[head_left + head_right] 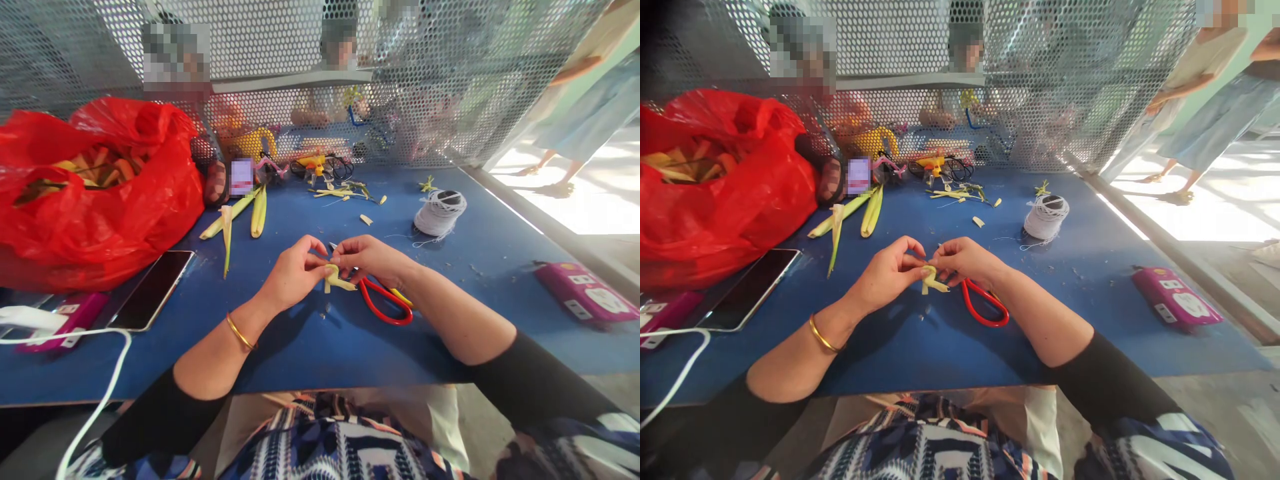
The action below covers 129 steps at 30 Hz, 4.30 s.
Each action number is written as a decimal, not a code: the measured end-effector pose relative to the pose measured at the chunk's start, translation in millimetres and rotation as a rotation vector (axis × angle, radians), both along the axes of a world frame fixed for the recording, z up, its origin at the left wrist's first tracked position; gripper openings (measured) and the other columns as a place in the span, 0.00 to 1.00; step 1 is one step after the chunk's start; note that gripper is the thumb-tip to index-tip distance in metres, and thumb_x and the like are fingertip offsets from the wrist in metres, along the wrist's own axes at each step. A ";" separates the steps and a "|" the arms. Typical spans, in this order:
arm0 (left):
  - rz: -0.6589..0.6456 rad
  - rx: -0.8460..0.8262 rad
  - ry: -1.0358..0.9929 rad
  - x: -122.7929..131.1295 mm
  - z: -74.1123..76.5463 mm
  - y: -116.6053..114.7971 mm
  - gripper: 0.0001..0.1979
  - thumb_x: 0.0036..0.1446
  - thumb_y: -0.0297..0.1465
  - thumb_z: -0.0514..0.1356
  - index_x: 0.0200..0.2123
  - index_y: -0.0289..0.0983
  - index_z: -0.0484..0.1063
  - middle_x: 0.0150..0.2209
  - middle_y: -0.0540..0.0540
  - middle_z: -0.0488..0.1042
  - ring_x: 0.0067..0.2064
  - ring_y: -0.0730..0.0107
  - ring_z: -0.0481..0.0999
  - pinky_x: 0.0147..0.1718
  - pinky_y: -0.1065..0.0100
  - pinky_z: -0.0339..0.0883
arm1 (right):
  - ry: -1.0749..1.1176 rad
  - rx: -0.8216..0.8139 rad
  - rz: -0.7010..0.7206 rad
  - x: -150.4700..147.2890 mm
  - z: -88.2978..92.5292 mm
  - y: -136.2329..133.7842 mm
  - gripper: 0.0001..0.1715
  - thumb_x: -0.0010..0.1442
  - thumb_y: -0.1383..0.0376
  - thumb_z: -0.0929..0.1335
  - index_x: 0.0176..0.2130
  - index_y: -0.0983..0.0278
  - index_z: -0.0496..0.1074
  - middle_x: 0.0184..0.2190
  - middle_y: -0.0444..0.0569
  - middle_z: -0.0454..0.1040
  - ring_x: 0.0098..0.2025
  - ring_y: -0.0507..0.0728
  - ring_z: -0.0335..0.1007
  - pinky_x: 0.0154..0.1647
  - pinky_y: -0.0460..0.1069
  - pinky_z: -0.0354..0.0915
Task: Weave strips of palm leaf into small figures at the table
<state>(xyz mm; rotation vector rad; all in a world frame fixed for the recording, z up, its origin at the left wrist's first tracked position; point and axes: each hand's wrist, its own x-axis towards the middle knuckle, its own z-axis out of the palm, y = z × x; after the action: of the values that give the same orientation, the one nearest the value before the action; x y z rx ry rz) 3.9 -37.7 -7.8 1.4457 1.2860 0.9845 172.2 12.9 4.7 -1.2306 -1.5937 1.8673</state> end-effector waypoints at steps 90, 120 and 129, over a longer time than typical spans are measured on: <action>0.241 -0.377 -0.660 2.6 3.3 2.6 0.11 0.60 0.30 0.56 0.35 0.33 0.78 0.32 0.44 0.79 0.26 0.75 0.75 0.23 0.75 0.68 | -0.424 0.993 -0.073 -16.4 -11.3 -22.9 0.10 0.57 0.65 0.67 0.25 0.63 0.65 0.23 0.42 0.66 0.26 0.50 0.58 0.28 0.46 0.51; 0.173 -0.332 -0.633 2.4 0.8 3.1 0.11 0.44 0.29 0.71 0.30 0.33 0.73 0.23 0.52 0.72 0.21 0.78 0.70 0.26 0.70 0.70 | -0.321 0.832 -0.081 -2.6 2.4 -10.0 0.10 0.55 0.63 0.67 0.24 0.64 0.68 0.19 0.41 0.66 0.23 0.49 0.56 0.26 0.46 0.52; 0.073 -0.418 -0.614 8.0 -0.3 -1.0 0.09 0.56 0.32 0.63 0.30 0.31 0.77 0.29 0.43 0.77 0.26 0.75 0.75 0.30 0.70 0.72 | 0.131 0.350 -0.294 -15.7 -13.4 -10.2 0.18 0.43 0.53 0.74 0.24 0.64 0.71 0.21 0.43 0.73 0.25 0.50 0.66 0.30 0.47 0.63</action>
<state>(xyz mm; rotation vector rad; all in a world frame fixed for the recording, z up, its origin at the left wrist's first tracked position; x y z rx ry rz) 12.0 -38.7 -8.1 0.7011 1.0052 1.0250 156.5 2.7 -8.7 -1.0942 -1.4969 1.3888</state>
